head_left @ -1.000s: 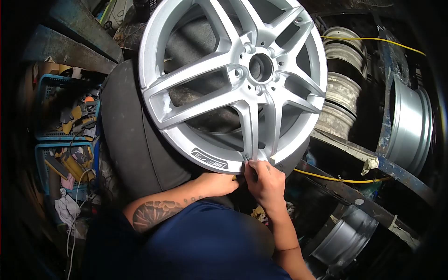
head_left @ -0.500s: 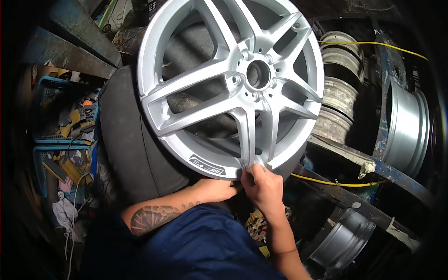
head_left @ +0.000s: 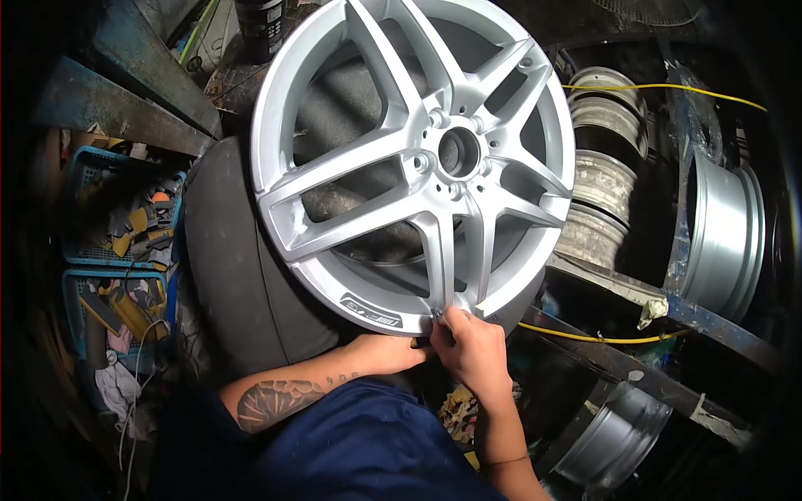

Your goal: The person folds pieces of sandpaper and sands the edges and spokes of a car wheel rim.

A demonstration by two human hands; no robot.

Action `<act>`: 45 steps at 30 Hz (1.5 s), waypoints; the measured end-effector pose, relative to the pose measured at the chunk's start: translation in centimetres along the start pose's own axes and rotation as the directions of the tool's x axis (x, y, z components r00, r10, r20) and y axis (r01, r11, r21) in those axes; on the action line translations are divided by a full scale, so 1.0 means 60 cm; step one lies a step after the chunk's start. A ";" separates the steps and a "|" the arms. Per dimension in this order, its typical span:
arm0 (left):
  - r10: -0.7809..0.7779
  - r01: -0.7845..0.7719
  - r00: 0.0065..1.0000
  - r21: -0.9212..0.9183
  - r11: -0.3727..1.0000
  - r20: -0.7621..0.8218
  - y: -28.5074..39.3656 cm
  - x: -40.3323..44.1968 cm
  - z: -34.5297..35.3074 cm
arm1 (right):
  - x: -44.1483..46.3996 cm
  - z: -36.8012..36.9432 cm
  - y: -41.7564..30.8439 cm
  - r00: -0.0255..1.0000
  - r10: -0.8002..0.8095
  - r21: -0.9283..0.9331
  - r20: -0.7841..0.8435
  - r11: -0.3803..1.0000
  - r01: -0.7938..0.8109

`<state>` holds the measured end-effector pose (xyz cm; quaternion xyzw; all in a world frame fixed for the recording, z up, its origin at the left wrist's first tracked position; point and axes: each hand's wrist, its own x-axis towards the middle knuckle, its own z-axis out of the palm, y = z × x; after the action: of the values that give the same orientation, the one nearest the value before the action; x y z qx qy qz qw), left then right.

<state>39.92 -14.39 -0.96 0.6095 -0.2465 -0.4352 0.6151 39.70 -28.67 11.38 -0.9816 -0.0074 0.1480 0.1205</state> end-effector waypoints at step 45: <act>-0.061 0.063 0.998 0.042 0.997 -0.033 0.002 -0.008 0.008 | -0.031 0.029 0.010 0.977 0.054 0.210 -0.206 0.978 -0.010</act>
<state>39.28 -14.27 -0.68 0.6369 -0.2270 -0.4388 0.5919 37.39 -28.92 10.15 -0.9738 0.0368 0.0451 0.2200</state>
